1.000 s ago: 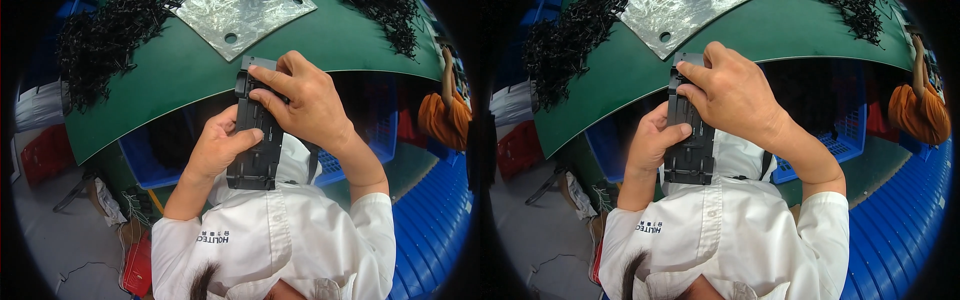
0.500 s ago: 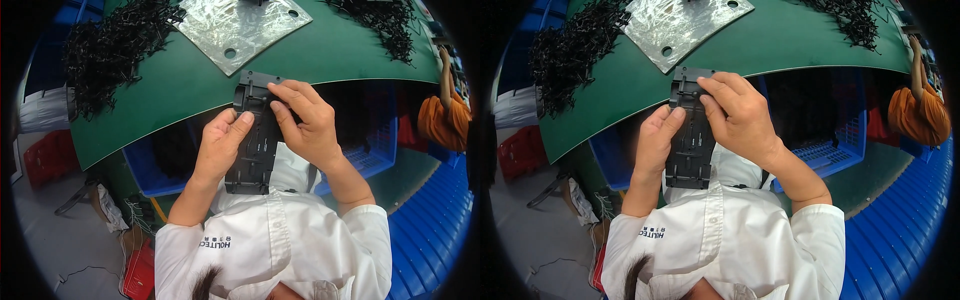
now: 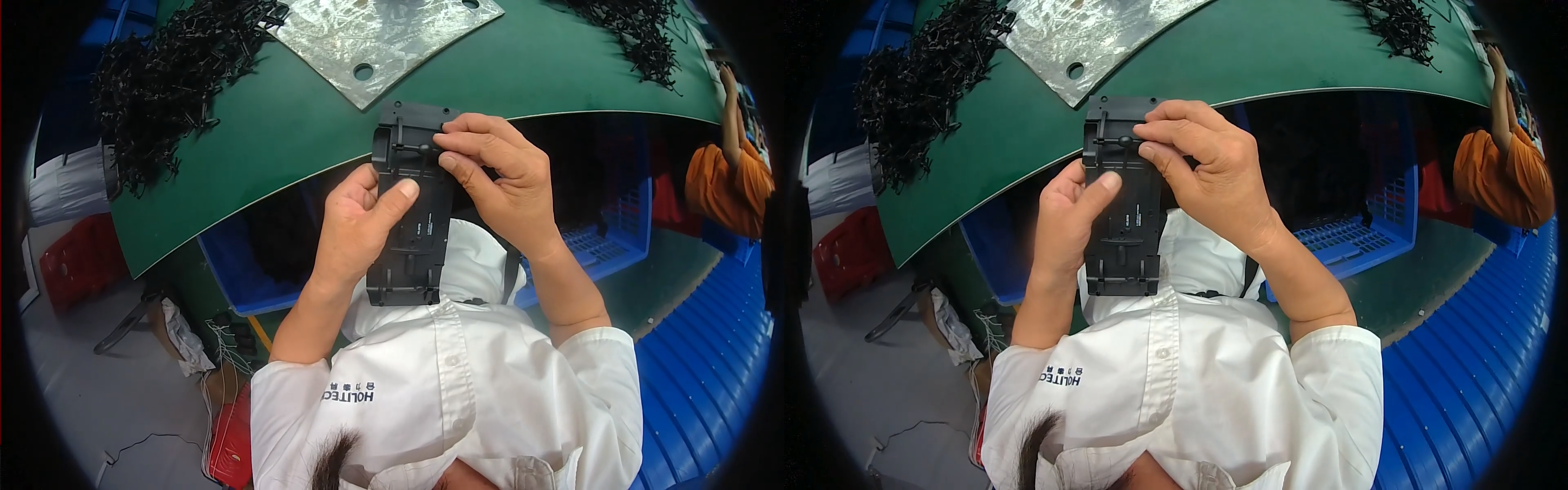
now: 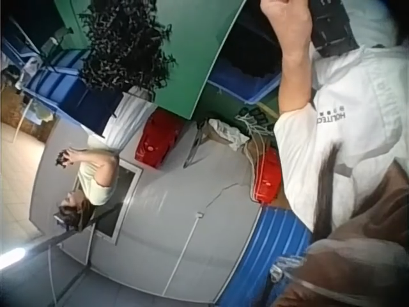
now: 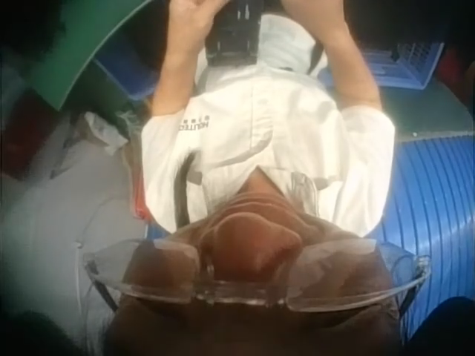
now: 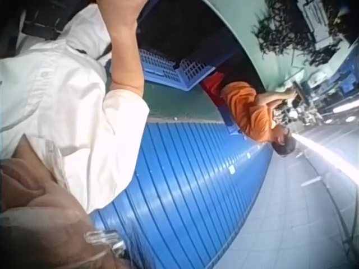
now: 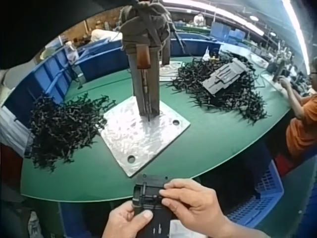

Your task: Assembling a toy truck chassis by securing plastic components using a heat-sealing machine.

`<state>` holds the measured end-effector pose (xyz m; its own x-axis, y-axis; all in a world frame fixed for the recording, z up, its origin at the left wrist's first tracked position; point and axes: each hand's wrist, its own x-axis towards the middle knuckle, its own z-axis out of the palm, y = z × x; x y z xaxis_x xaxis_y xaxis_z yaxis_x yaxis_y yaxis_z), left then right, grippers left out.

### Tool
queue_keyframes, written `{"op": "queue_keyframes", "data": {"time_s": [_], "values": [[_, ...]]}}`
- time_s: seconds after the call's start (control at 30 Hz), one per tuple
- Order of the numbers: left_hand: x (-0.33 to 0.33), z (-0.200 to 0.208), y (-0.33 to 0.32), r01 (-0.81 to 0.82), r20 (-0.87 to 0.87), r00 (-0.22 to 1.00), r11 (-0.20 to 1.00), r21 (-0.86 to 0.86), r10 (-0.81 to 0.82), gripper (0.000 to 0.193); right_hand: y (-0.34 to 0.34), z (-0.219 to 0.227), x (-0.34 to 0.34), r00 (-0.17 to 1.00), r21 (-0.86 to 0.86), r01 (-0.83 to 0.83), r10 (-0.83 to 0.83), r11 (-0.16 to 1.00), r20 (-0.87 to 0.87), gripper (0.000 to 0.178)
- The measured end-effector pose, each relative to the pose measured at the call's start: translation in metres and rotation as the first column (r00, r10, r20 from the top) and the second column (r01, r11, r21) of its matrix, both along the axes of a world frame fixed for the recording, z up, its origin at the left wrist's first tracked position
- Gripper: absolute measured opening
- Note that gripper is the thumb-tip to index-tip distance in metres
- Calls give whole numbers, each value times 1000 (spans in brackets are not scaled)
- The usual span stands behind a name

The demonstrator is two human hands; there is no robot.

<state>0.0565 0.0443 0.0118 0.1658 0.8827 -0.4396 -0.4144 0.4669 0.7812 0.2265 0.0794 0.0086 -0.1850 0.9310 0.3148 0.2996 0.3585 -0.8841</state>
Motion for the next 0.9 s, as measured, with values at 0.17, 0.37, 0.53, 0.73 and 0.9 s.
{"op": "queue_keyframes", "data": {"time_s": [0.17, 0.37, 0.53, 0.73, 0.9], "values": [[1, -3, -1, 13, -21, 1000, 1000, 6, -13, 25, -1, -3, 1, 1000, -14, -1, 0, 1000, -31, 17], [9, -7, -6, -48, -46, 998, 998, 41, 50, 24, -2, -9, 3, 1000, 42, 5, -4, 999, -20, 19], [9, -5, -11, -74, -102, 991, 994, 86, 82, 22, -4, -9, 7, 994, -12, -77, 76, 997, -76, 26], [11, -6, -16, -75, -203, 972, 978, 194, 115, 19, -2, -15, 14, 985, 157, -168, 163, 973, 49, 36], [10, -10, -19, -47, -311, 940, 959, 280, 137, 17, 0, -17, 14, 967, 349, -213, 144, 913, 212, 37]]}}
